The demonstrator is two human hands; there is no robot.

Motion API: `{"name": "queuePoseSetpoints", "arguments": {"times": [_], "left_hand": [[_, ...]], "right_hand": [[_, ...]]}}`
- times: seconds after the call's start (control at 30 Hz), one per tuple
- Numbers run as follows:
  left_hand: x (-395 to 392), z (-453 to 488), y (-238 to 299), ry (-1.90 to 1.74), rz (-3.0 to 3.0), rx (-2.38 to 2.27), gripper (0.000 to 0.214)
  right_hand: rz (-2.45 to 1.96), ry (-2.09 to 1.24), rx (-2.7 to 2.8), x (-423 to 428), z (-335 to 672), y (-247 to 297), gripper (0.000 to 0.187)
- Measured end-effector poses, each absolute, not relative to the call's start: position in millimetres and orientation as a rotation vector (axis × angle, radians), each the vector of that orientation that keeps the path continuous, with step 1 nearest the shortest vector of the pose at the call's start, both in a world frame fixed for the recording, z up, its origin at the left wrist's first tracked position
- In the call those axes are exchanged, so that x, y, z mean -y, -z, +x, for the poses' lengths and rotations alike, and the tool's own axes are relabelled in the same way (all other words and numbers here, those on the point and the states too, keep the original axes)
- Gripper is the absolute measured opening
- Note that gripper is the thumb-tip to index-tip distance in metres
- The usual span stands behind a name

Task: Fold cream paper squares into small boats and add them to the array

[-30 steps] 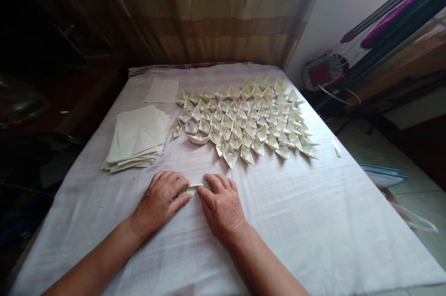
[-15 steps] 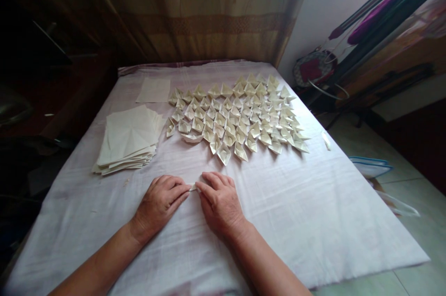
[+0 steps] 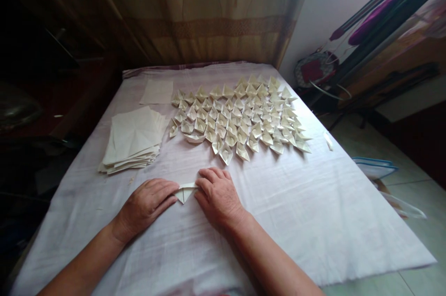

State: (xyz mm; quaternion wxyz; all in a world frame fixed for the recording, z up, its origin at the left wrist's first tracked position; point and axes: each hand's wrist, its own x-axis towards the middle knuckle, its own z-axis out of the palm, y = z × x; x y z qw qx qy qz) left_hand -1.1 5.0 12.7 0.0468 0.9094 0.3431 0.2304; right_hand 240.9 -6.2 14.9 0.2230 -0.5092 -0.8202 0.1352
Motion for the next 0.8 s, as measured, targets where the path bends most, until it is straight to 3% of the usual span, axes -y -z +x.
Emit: {"name": "queuePoseSetpoints", "arguments": {"times": [0.33, 0.8], "left_hand": [[-8.6, 2.2, -11.0, -0.852, 2.741, -1.049, 0.022], [-20.5, 14.3, -15.2, -0.89, 1.695, -1.46, 0.028]], "right_hand": [[-1.236, -0.323, 2.204, 0.2, 238.9, -4.1, 0.012], [-1.454, -0.576, 1.986, -16.0, 227.3, -12.2, 0.018]]}}
